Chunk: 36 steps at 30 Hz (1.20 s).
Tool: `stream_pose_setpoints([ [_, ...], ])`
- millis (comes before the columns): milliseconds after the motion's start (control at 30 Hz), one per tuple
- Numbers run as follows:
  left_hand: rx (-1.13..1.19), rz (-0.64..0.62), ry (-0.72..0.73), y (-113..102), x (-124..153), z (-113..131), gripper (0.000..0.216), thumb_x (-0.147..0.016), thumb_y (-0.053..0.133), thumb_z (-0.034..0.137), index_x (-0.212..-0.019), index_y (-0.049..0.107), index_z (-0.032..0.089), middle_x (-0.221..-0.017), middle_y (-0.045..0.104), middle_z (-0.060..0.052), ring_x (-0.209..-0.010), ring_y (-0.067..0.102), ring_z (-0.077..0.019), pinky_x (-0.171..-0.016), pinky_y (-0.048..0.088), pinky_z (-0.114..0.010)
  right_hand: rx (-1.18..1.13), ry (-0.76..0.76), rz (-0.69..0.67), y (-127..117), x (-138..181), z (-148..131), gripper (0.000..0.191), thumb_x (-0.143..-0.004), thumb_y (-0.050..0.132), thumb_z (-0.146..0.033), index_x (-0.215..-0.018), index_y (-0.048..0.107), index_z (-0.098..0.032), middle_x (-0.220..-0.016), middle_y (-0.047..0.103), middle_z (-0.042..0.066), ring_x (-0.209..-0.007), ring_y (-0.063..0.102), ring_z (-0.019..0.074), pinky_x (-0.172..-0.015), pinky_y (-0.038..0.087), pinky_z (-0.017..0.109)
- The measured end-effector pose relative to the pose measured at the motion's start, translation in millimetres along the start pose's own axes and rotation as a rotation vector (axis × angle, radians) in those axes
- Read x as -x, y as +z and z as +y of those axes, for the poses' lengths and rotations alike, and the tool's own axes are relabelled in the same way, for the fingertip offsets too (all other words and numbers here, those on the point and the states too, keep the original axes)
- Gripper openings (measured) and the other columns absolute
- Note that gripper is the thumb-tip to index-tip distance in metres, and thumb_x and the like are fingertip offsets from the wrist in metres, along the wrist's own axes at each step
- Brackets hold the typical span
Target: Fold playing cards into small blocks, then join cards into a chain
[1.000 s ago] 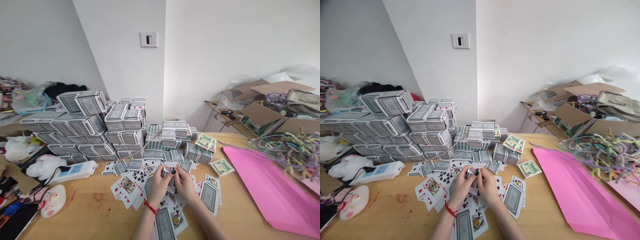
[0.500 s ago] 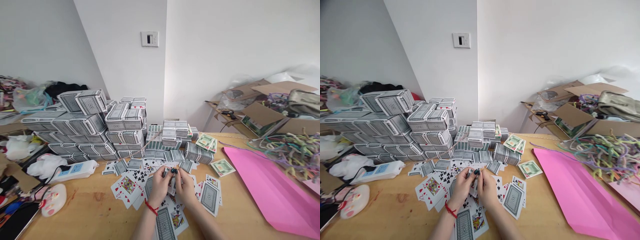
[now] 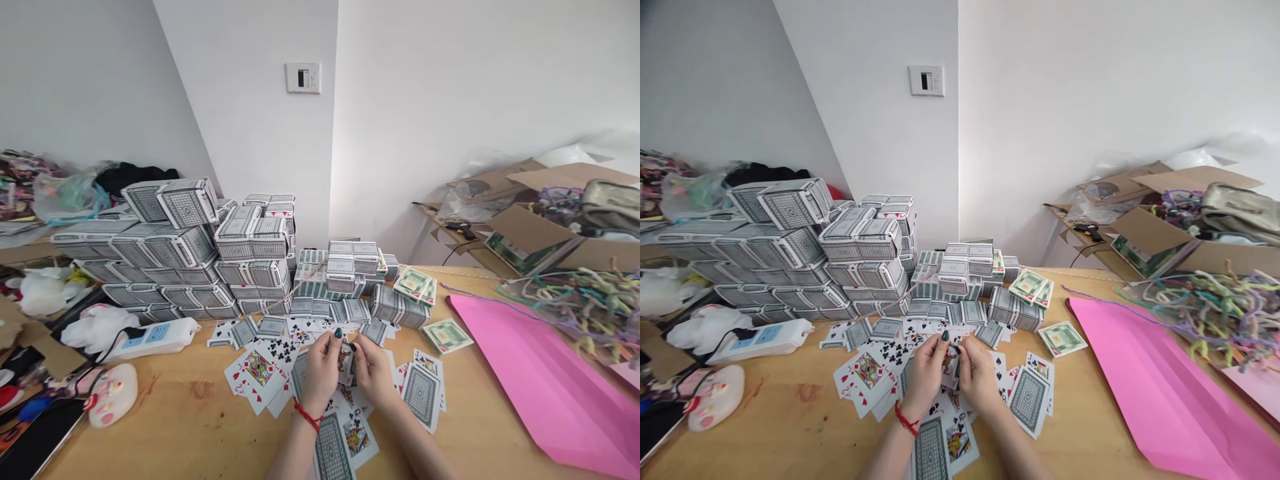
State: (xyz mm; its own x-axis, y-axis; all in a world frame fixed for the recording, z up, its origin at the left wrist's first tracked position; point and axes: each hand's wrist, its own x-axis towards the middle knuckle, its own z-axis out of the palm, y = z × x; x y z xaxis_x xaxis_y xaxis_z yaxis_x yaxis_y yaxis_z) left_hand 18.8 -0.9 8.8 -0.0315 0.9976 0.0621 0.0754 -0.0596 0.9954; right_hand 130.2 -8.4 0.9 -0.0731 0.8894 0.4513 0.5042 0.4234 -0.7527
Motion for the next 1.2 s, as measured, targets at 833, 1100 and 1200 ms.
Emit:
stream_pose_setpoints([
  [833, -0.107, -0.085, 0.010, -4, 1, 1, 0.037, -0.080, 0.041, 0.044, -0.051, 0.040, 0.021, -0.049, 0.032, 0.004, -0.047, 0.033, -0.0127, -0.048, 0.024, -0.024, -0.431, 0.200, -0.181, -3, -7, 7, 0.030, -0.083, 0.039, -0.042, -0.062, 0.033, -0.021, -0.059, 0.034, -0.005, -0.054, 0.033, 0.0108, -0.051, 0.033, 0.022],
  [1100, 0.107, -0.023, -0.116, -14, -8, 0, 0.026, -0.074, 0.053, 0.042, -0.067, 0.054, 0.017, -0.057, 0.047, 0.003, -0.052, 0.045, -0.0111, -0.051, 0.036, -0.022, -0.409, 0.335, 0.028, 2, -9, 15, 0.028, -0.082, 0.041, -0.045, -0.069, 0.044, -0.020, -0.056, 0.040, -0.004, -0.050, 0.040, 0.0116, -0.048, 0.037, 0.023],
  [1200, 0.276, -0.061, -0.228, -14, -11, -4, 0.029, -0.064, 0.064, 0.039, -0.081, 0.058, 0.015, -0.071, 0.059, -0.002, -0.060, 0.054, -0.0138, -0.055, 0.045, -0.024, -0.501, 0.383, 0.019, 1, -10, 16, 0.028, -0.081, 0.042, -0.049, -0.076, 0.043, -0.022, -0.055, 0.045, -0.004, -0.047, 0.046, 0.0131, -0.047, 0.040, 0.025],
])
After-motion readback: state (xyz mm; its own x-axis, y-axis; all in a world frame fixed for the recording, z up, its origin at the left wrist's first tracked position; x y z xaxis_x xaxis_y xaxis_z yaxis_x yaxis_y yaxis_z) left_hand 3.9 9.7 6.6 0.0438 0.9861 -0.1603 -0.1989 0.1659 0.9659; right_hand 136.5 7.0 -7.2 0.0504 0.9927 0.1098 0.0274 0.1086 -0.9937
